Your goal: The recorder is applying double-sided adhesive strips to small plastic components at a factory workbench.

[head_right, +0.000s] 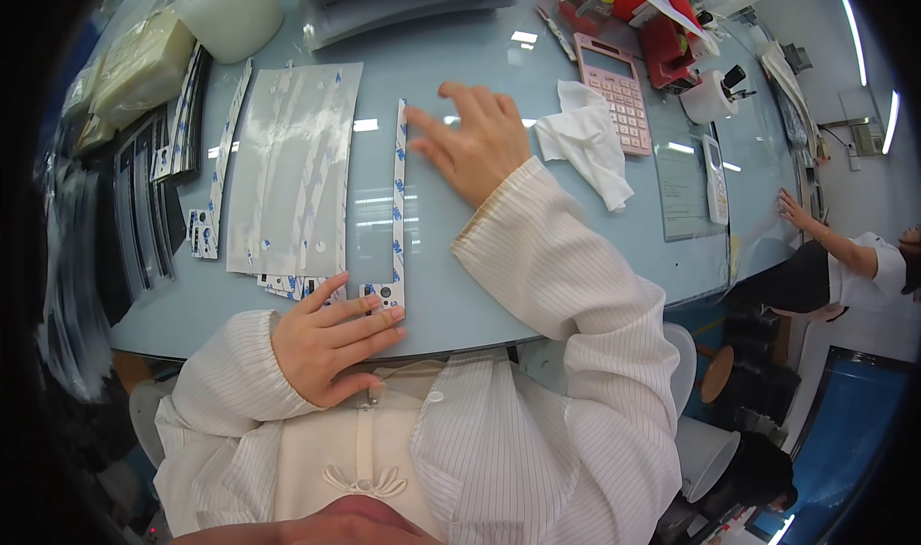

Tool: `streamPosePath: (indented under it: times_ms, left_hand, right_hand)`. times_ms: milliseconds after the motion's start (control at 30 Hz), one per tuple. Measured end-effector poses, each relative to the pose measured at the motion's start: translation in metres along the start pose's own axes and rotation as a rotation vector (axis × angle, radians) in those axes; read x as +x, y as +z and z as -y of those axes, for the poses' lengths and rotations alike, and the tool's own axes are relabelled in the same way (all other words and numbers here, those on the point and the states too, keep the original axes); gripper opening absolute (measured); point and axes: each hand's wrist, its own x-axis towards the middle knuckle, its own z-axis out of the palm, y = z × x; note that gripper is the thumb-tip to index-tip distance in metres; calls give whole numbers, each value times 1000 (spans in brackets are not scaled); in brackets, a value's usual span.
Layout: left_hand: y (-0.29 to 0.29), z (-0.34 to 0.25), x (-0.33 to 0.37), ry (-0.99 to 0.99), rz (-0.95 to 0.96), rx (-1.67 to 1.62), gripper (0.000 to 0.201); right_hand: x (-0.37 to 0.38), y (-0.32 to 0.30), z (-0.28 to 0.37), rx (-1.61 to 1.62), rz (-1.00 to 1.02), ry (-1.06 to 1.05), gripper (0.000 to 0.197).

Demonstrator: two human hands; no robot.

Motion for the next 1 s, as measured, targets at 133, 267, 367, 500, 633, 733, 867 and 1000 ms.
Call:
streamPosePath:
  times_ms: [133, 267, 367, 500, 633, 733, 867, 1000]
  left_hand:
    - [0, 0, -1, 0, 3, 30, 60]
    - [-2, -1, 0, -11, 28, -9, 61]
    - [-3, -2, 2, -9, 35, 19, 61]
    - [3, -8, 1, -14, -6, 106, 62]
    - [12, -11, -3, 7, -66, 145, 60]
    - [10, -15, -6, -61, -29, 172, 61]
    - [11, -16, -10, -51, 3, 196, 63]
    - [12, -21, -11, -42, -8, 215, 63]
  right_hand:
    - [-10, -7, 13, 12, 74, -119, 41]
    - [2, -4, 7, -71, 56, -77, 40]
    - [12, 6, 4, -76, 66, 30, 39]
    - [8, 14, 4, 15, 32, 107, 44]
    - [-15, 2, 18, 99, 0, -43, 56]
    - [-43, -12, 42, 175, 67, -207, 61]
    - [-80, -32, 73, 215, 67, -270, 60]
    - [-100, -37, 89, 402, 0, -263, 56]
